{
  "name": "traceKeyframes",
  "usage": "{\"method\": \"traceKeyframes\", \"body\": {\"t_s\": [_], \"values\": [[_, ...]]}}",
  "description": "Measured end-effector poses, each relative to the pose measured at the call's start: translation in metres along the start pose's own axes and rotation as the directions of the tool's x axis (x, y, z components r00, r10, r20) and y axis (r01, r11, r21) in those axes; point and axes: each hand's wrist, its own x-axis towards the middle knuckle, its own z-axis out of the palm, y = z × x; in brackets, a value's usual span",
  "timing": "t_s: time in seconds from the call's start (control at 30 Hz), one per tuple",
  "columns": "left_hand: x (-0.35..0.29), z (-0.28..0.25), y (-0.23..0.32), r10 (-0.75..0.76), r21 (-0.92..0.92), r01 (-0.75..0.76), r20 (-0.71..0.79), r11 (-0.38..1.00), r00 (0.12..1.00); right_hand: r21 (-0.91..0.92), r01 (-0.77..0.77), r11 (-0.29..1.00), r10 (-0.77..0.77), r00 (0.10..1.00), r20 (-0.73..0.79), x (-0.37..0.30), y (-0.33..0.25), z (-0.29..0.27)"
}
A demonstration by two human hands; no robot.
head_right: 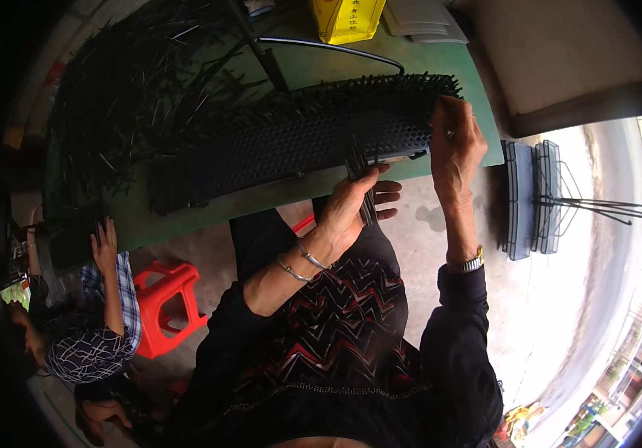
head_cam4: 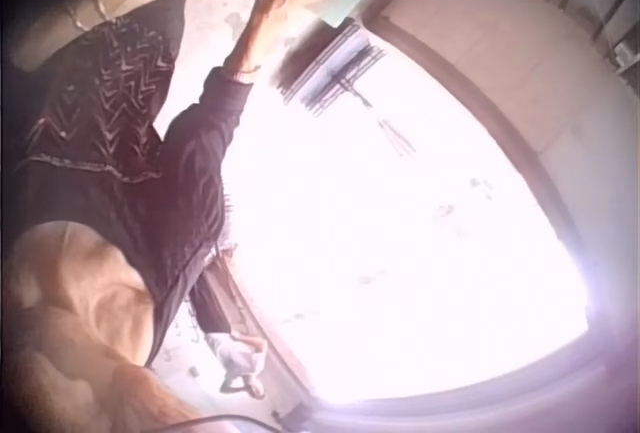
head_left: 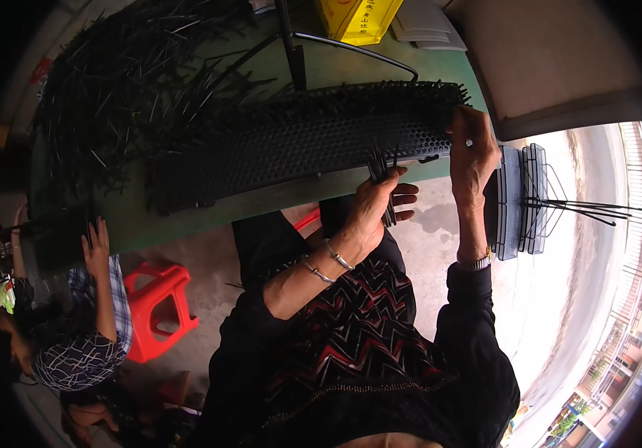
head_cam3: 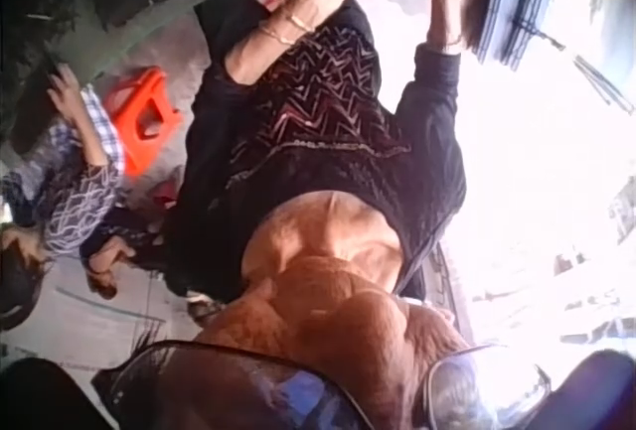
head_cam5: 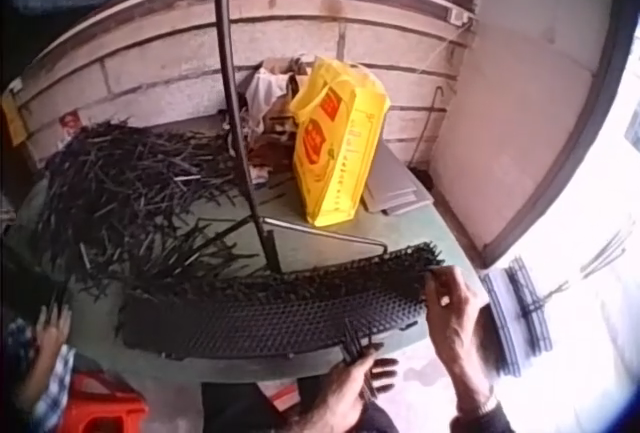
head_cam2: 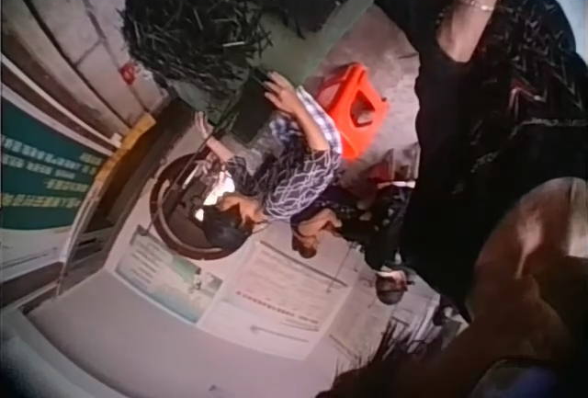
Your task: Inserting black plastic pins or fasteners into a grid assembly tray.
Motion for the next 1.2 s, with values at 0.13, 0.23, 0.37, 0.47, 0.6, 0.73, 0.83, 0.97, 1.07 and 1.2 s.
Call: {"method": "traceKeyframes", "body": {"t_s": [0.13, 0.23, 0.37, 0.47, 0.6, 0.73, 0.83, 0.97, 1.07, 1.2], "values": [[0.004, -0.011, -0.001, -0.027, -0.037, 0.030, 0.073, 0.999, 0.997, -0.039, 0.024, 0.999, -0.023, 0.999, 0.025, 0.003, -0.006, -0.003], [-0.002, -0.006, 0.002, -0.028, -0.060, 0.033, 0.079, 0.998, 0.997, -0.059, 0.020, 0.998, -0.016, 0.998, 0.065, 0.004, -0.009, -0.005], [-0.002, -0.005, 0.002, -0.005, -0.026, 0.007, 0.083, 1.000, 0.997, -0.187, 0.093, 0.978, -0.068, 0.989, 0.135, 0.008, -0.002, 0.003], [-0.007, -0.002, 0.004, 0.006, -0.073, -0.002, 0.053, 0.997, 0.999, -0.287, 0.172, 0.943, -0.137, 0.981, 0.137, 0.012, -0.005, 0.007], [-0.008, -0.004, 0.004, 0.040, -0.044, -0.036, 0.076, 0.998, 0.996, -0.319, 0.217, 0.922, -0.173, 0.972, 0.160, 0.016, -0.008, 0.006], [-0.010, -0.001, 0.003, 0.061, -0.038, -0.058, 0.060, 0.998, 0.996, -0.307, 0.201, 0.930, -0.120, 0.957, 0.264, 0.016, -0.009, -0.003], [-0.012, -0.002, 0.002, 0.075, -0.047, -0.071, 0.080, 0.996, 0.994, -0.335, 0.273, 0.902, -0.193, 0.948, 0.253, 0.012, -0.007, -0.002], [-0.014, 0.000, 0.004, 0.071, -0.029, -0.069, 0.072, 0.997, 0.995, -0.420, 0.272, 0.866, -0.214, 0.960, 0.182, 0.005, -0.007, -0.003], [-0.015, 0.002, 0.006, 0.055, -0.014, -0.054, 0.079, 0.998, 0.995, -0.435, 0.254, 0.864, -0.196, 0.965, 0.175, 0.001, -0.002, -0.004], [-0.017, 0.004, 0.003, 0.052, -0.002, -0.052, 0.103, 0.999, 0.993, -0.447, 0.242, 0.861, -0.175, 0.967, 0.186, 0.002, 0.004, 0.002]]}}
